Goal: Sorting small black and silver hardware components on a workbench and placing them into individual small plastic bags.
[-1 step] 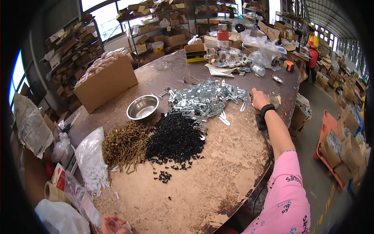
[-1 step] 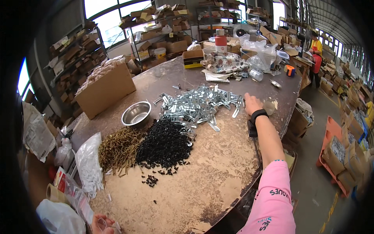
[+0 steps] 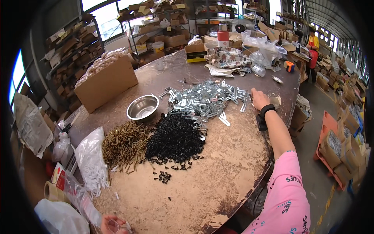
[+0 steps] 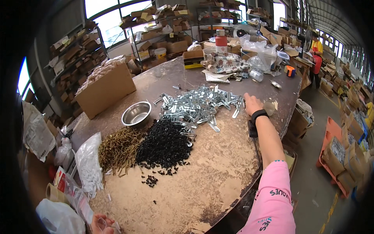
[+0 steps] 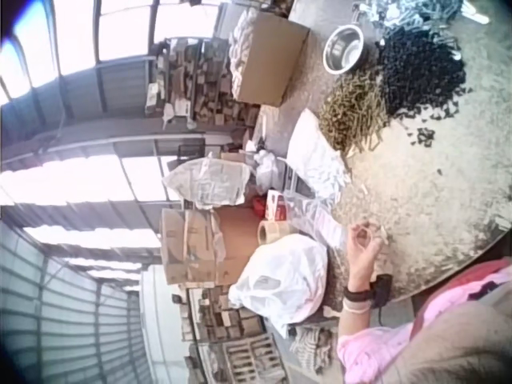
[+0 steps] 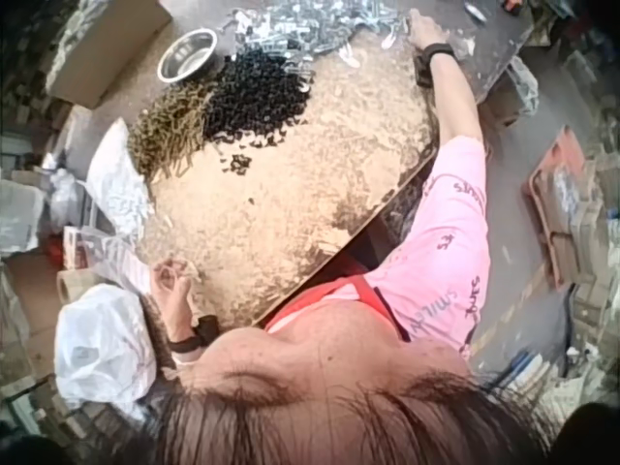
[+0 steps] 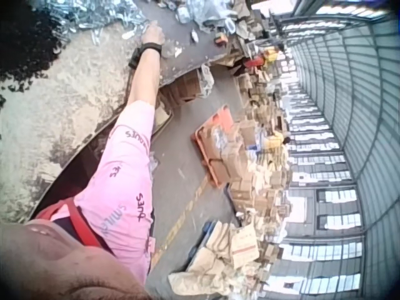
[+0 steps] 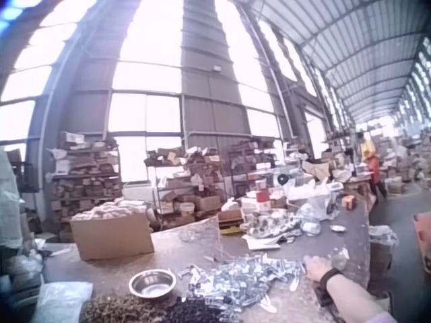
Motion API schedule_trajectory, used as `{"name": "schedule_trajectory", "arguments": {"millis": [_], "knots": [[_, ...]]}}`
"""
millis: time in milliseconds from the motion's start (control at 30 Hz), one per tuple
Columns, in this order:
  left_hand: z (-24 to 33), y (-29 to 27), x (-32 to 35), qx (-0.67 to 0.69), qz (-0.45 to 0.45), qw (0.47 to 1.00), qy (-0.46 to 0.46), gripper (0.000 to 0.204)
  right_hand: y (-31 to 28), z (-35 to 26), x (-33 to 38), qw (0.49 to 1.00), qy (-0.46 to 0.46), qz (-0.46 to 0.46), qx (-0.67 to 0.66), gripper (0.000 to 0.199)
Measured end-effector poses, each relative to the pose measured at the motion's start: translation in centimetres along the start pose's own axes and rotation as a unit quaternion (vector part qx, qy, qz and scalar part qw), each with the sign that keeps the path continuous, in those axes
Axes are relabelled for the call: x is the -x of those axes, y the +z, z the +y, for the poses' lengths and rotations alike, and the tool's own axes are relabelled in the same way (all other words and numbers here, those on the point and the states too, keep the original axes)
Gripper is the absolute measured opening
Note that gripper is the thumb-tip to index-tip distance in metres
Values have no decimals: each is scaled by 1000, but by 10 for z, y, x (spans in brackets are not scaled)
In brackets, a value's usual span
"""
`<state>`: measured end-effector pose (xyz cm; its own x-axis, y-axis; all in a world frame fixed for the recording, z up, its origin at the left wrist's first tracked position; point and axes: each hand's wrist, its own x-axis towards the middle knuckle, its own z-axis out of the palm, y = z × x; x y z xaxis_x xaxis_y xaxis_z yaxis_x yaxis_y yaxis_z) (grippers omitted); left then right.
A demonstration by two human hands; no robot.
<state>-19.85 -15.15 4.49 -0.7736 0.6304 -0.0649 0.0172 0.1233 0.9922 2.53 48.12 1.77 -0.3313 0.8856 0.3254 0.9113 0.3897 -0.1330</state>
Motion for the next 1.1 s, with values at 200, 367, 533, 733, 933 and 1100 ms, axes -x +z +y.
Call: {"name": "schedule_trajectory", "arguments": {"millis": [200, 367, 533, 733, 933, 1100], "knots": [[3, 6, -3, 2, -1, 1000, -3, 44, -14, -2, -2, 995, -47, -59, 70, 20], [1, 5, -1, -18, 20, 999, -20, 45, -33, -23, 8, 994, -79, -58, 48, 18], [7, 8, 2, 4, 22, 999, -24, 45, -12, -41, 5, 987, -113, -7, 110, 17], [4, 7, 4, 4, 32, 999, -18, 46, -18, -39, 2, 980, -91, -41, 172, 15], [-12, 1, 4, 109, 22, 994, 16, 53, -64, -96, 56, 963, -242, 88, 76, 8], [-3, 36, -30, 165, -118, 979, 24, 53, -132, -200, 171, 884, -400, 166, -175, 3]]}}
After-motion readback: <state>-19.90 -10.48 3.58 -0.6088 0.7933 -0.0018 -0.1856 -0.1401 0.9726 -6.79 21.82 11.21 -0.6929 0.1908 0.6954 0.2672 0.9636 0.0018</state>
